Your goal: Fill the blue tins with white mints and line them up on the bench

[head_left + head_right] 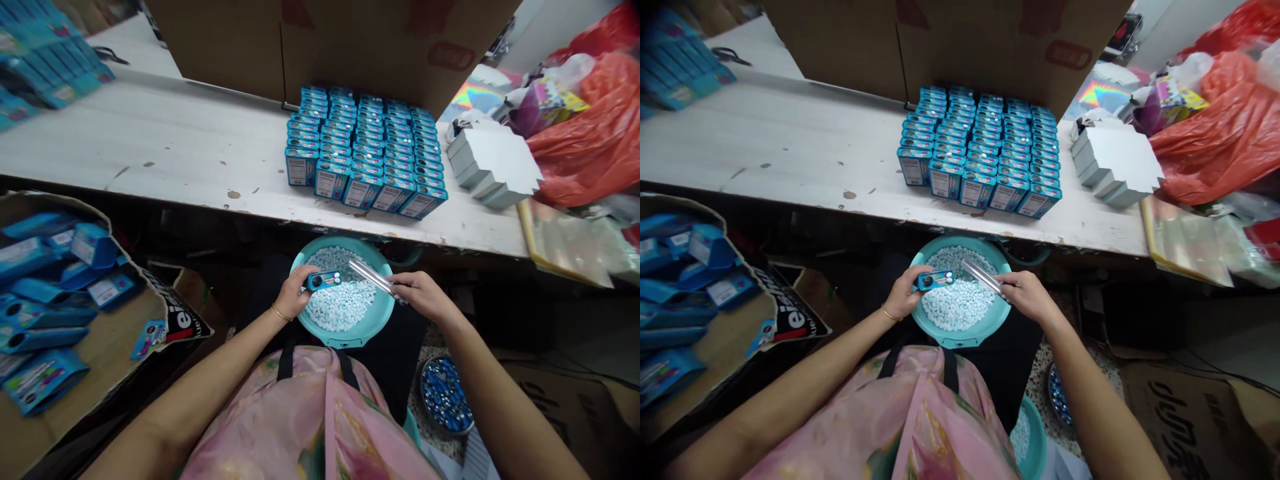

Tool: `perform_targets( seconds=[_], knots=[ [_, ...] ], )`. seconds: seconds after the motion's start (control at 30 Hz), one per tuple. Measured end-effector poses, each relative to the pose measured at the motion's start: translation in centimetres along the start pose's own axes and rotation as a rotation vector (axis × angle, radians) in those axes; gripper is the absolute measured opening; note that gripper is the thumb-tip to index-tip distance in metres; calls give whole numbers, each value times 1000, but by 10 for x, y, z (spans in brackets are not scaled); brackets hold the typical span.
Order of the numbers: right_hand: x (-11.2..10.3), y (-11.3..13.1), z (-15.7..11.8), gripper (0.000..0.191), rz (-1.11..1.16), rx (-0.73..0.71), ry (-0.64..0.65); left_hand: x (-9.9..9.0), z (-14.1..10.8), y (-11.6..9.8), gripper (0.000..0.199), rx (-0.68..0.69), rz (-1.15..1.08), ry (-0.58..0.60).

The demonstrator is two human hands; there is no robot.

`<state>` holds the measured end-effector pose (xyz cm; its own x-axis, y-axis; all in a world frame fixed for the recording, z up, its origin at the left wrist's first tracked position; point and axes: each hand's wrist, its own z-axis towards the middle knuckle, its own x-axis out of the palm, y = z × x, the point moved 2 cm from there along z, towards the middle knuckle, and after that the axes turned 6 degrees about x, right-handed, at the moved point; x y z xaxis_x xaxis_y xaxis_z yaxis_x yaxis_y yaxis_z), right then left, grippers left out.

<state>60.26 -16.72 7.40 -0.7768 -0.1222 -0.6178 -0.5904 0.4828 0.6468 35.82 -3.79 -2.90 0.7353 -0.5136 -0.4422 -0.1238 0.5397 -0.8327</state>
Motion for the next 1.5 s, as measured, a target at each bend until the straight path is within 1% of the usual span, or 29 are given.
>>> perform_targets(
  seconds=[0.07, 0.1, 0.2, 0.27, 0.33, 0.37, 0.47, 0.53, 0.6, 0.67, 0.73, 0.77, 0.8, 0.87, 0.93, 1.0, 1.07, 1.13, 1.17, 1.23, 1.3, 1.37, 1.43, 1.5],
  knots=[
    [7, -13, 1, 37, 21, 23, -24, 0, 2, -2, 41, 16, 34, 16],
    [11, -18, 1, 36, 13, 26, -30, 0, 3, -2, 40, -16, 28, 7],
    [19, -27, 4, 35, -8, 15, -31, -4, 3, 4, 40, -165, -63, -103],
    [23, -33, 8, 36, -28, 8, -44, -5, 2, 7, 41, -209, -138, -148],
    [31, -41, 14, 35, -116, 16, -54, -2, 1, 8, 41, -207, -200, -145],
    [38, -46, 18, 34, -199, 41, -57, 0, 1, 8, 41, -201, -222, -128],
    [72, -57, 35, 32, -464, 149, -49, 7, 3, 8, 40, -179, -236, -106],
    [101, -58, 47, 32, -530, 173, -33, 9, 4, 6, 39, -158, -207, -95],
    [131, -55, 61, 31, -506, 141, -1, 6, 4, 5, 38, -150, -156, -98],
    [156, -50, 73, 29, -461, 112, 42, 0, 2, 4, 37, -161, -108, -98],
    [170, -48, 82, 28, -397, 86, 83, -8, -1, 3, 37, -176, -76, -96],
    [173, -49, 85, 28, -361, 73, 101, -11, -2, 4, 37, -181, -67, -91],
    [172, -51, 87, 28, -324, 62, 117, -15, -3, 4, 37, -186, -59, -92],
    [164, -58, 87, 28, -264, 48, 143, -21, -5, 7, 37, -198, -38, -120],
    [149, -65, 81, 29, -181, 42, 159, -25, -6, 11, 37, -214, -10, -154],
    [128, -67, 71, 30, -37, 31, 159, -25, -5, 14, 38, -230, 17, -170],
    [104, -59, 56, 29, 103, -1, 131, -22, -4, 17, 38, -225, 40, -160],
    [80, -40, 41, 27, 121, -59, 71, -15, -3, 17, 39, -197, 59, -133],
    [70, -26, 34, 27, 72, -94, 32, -11, -3, 16, 39, -175, 69, -115],
    [54, 4, 20, 27, -121, -143, -53, -3, -3, 13, 39, -127, 94, -83],
    [46, 33, 11, 29, -380, -136, -121, 5, -2, 9, 39, -84, 131, -59],
    [45, 56, 6, 32, -608, -93, -142, 9, -2, 5, 40, -48, 171, -39],
    [45, 67, 5, 34, -735, -58, -133, 10, -1, 2, 41, -24, 202, -21],
    [45, 67, 7, 36, -757, -56, -133, 9, 0, 1, 41, -16, 223, -18]
  ],
)
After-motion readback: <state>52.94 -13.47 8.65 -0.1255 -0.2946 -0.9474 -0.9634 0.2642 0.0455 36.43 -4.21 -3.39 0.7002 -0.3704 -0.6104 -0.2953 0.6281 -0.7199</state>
